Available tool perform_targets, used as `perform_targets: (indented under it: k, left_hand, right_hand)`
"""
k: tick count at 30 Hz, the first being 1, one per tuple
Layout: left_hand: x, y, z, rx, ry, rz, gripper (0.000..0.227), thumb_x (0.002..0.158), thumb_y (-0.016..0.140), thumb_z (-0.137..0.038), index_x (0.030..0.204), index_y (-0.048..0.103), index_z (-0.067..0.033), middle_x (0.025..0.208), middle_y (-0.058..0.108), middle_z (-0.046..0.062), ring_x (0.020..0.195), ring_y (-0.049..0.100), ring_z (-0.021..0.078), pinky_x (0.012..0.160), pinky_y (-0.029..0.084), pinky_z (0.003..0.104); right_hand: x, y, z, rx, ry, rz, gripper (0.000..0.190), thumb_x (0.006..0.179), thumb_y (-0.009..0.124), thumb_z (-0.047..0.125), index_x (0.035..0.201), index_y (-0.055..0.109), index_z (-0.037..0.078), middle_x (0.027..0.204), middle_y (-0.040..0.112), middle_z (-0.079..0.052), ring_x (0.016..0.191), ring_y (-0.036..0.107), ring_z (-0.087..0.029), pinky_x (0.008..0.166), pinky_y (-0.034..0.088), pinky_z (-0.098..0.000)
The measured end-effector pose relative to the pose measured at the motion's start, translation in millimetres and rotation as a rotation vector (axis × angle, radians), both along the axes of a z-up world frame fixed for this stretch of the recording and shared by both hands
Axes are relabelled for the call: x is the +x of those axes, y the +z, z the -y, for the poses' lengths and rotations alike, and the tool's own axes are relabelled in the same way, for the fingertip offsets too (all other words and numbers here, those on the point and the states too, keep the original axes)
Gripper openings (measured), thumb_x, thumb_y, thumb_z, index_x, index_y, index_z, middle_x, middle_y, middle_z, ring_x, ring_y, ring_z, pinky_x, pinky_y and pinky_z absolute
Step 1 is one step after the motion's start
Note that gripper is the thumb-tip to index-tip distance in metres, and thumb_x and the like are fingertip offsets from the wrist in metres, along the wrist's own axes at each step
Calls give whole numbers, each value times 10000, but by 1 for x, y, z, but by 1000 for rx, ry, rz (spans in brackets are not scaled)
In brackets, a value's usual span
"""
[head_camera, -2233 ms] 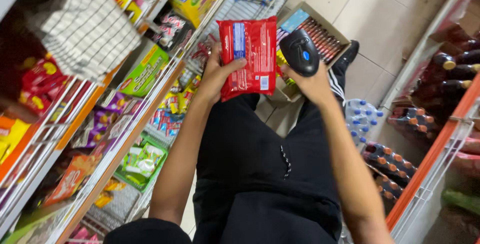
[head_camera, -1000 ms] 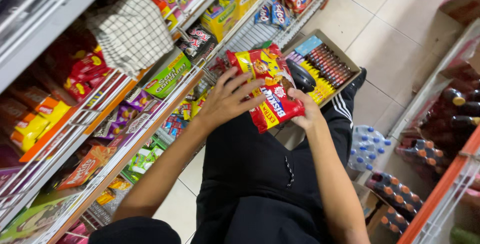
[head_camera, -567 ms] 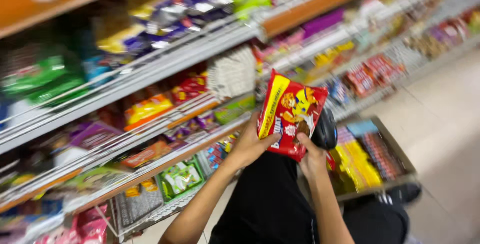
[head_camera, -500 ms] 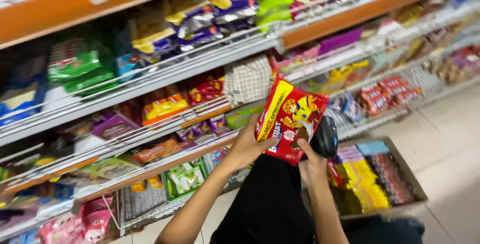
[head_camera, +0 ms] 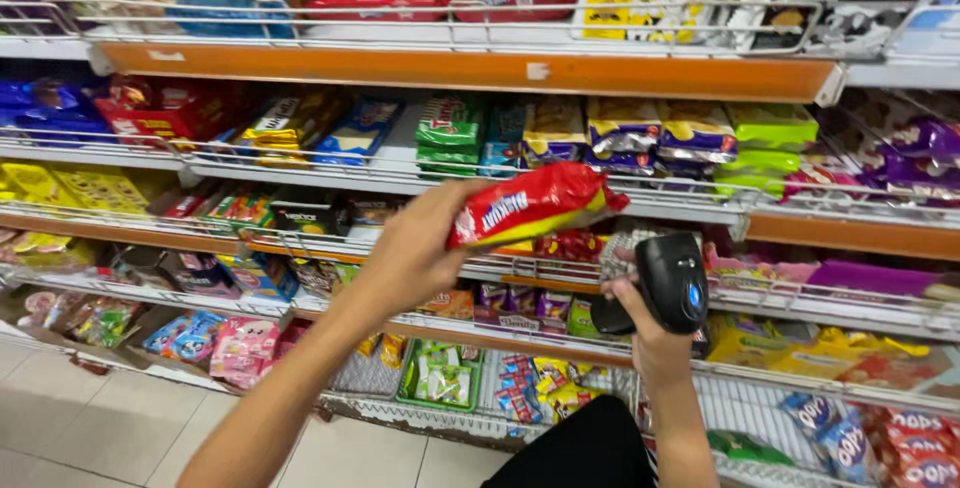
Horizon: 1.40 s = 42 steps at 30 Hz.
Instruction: The person scans snacks from a box using a handheld scanner and places them onto the supermarket shelves.
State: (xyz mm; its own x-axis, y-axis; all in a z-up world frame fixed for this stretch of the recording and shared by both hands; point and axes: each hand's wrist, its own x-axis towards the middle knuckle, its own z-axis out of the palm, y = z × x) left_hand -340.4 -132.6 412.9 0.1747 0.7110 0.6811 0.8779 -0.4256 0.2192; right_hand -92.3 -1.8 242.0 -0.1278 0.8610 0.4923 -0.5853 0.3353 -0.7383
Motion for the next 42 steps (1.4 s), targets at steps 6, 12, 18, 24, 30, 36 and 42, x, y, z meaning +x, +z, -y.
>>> perform_targets:
  k: [6,12,18,24,30,36,42]
  left_hand:
    - [-69,129,0,285,15,-274,622,839,804,-115,1381,509,-41,1323,632,187,1224,597,402,979,504,468]
    - [-92,204,-67,481,59,-566,623,801,764,-45,1379,536,-86,1132,650,122,1073,639,375,857,531,467]
    - [-104,201,-131,404,53,-431,561,787,774,-98,1303,553,-116,1138,677,122,1058,646,389,803,527,495]
    - [-121,199,-149,366,-161,-224,547,729,849,-87,1229,631,-40,1169,692,178,1098,646,402,904,526,468]
    - [-154,195,-152,267,-145,-202,504,698,872,-76,1165,684,-40,1109,704,170,1038,666,370,889,539,430]
    - [-219,177,-156,264,81,5,526,723,877,-134,1212,690,-86,1146,635,181,1098,626,365,939,514,438]
    - [-299,163,-203,535,40,-64,467,709,797,10,1165,716,-51,1329,523,338,1250,495,485,1074,425,471]
  right_hand:
    - [-56,95,-22,153,62,-12,399,915,722,-11,1296,611,28,1191,682,-86,877,684,-150,789,589,-324]
    - [-79,174,-36,281,-7,4,399,911,734,25,1296,629,51,1186,696,-57,847,684,-141,760,576,-308]
    - [-73,221,-66,289,-113,143,265,898,783,74,1144,692,42,932,707,-30,794,680,-130,737,565,-297]
    - [-73,241,-76,314,-191,239,263,869,805,109,1098,689,48,890,698,-11,769,673,-124,729,562,-298]
    - [-88,240,-73,297,-139,232,279,848,804,121,1097,698,57,896,702,-7,751,665,-123,706,549,-300]
    - [-124,242,-79,291,-84,299,257,823,829,141,1023,699,46,855,708,-21,733,667,-123,693,551,-302]
    - [-185,254,-75,298,-13,411,263,816,837,183,986,696,41,813,711,-29,693,668,-117,651,558,-294]
